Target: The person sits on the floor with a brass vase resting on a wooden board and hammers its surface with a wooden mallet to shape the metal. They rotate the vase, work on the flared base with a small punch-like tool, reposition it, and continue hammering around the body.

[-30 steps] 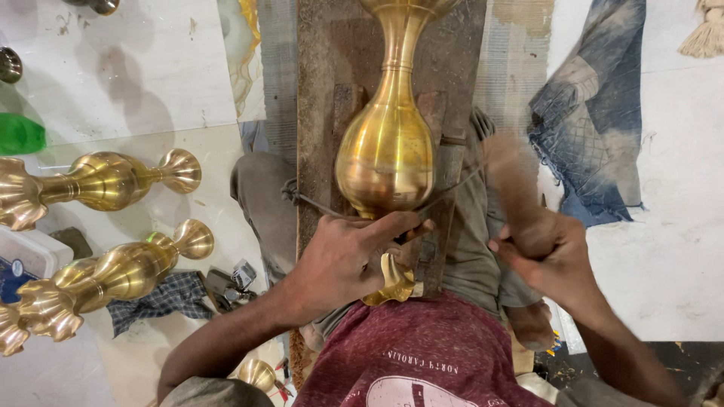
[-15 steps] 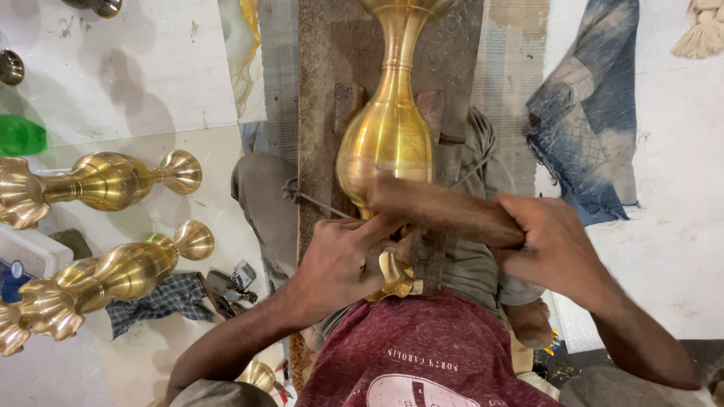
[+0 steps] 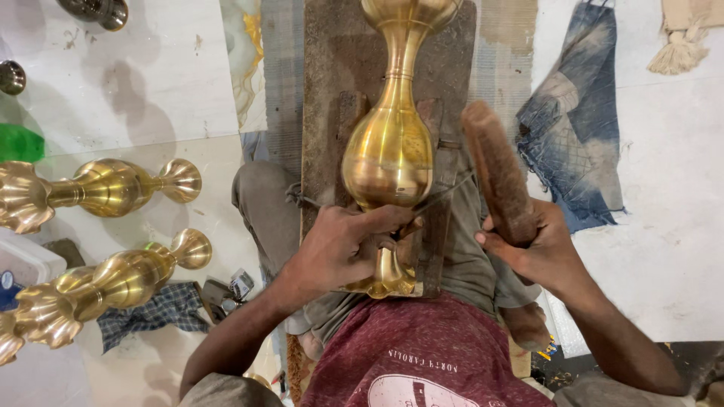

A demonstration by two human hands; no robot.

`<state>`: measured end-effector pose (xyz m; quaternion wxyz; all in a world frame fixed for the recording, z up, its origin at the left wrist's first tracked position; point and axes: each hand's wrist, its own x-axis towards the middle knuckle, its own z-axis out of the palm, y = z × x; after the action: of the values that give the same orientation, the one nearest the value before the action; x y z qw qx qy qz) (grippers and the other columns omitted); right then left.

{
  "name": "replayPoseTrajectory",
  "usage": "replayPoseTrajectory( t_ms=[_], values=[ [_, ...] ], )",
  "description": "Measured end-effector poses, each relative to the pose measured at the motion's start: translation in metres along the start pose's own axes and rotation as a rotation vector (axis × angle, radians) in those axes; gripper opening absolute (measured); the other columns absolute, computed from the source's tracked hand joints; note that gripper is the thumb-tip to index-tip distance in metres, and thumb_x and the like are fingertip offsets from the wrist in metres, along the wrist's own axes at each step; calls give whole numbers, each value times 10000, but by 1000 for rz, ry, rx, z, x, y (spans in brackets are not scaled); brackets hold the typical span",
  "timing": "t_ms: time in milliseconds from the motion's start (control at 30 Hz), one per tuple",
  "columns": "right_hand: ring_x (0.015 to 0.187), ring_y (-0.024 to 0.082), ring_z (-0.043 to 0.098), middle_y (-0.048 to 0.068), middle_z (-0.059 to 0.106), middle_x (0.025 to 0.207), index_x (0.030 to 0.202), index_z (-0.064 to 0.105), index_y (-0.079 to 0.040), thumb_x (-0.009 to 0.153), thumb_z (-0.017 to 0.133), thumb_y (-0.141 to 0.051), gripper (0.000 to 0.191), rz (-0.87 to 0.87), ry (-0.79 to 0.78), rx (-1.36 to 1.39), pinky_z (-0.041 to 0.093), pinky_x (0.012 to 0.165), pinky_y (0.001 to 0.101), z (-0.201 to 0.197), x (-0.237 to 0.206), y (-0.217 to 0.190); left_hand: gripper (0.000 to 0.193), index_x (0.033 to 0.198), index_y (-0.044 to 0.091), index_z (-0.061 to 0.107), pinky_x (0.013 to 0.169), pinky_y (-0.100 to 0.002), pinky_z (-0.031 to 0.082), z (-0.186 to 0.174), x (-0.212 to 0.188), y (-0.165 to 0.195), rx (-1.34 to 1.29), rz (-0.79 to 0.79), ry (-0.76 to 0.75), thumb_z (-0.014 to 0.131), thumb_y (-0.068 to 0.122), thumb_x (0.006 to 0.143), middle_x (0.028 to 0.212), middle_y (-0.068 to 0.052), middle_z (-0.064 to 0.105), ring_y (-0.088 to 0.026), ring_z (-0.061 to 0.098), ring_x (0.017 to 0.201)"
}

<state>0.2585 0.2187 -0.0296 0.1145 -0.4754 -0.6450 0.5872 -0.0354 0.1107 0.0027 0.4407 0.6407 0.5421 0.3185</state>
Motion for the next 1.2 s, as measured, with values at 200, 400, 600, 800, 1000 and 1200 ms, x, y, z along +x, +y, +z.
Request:
replayPoseTrajectory(
  t_ms=[200,400,600,800,1000,1200],
  values=[
    [570,111,625,26,666,675,921,688,5,645,715,-73,287,-208,-60,-221,504,531,261,-15,3,-10,518,1218,-12,690,669,-331,589,2,-3,-10,-26,128,101,675,86,710,947,-147,767,-199,754,729],
    [515,131,598,55,646,610,926,687,-32,651,721,-71,280,-157,-90,-352,463,506,309,-6,12,-41,416,1184,-14,683,666,-314,614,11,-9,-7,-70,83,223,750,83,785,928,-130,774,-199,780,760],
    [527,99,585,33,635,612,943,669,-44,680,694,-65,266,-220,-116,-315,456,495,305,4,19,-60,424,1191,-34,659,737,-319,633,11,-13,-1,-119,80,251,759,40,786,997,-155,783,-220,798,846],
    [555,113,543,43,581,590,848,633,-46,651,721,-30,216,-178,-166,-493,421,519,340,0,21,-80,407,1173,-35,663,783,-323,654,13,-15,-10,-84,126,331,648,-66,768,1023,-157,784,-229,805,898],
    [579,92,585,28,624,615,848,652,-51,721,736,-59,153,-45,-121,-344,455,527,321,-1,16,-85,414,1194,-14,684,722,-289,658,6,-12,-26,-229,98,189,705,-25,780,1021,-123,815,-171,813,809],
    [603,84,604,26,679,697,890,692,-55,769,787,-43,155,1,-151,-445,478,533,279,-2,17,-84,596,1300,-39,612,904,-352,671,3,-1,-46,-381,359,175,643,-18,705,1083,-144,777,-213,802,942]
  ],
)
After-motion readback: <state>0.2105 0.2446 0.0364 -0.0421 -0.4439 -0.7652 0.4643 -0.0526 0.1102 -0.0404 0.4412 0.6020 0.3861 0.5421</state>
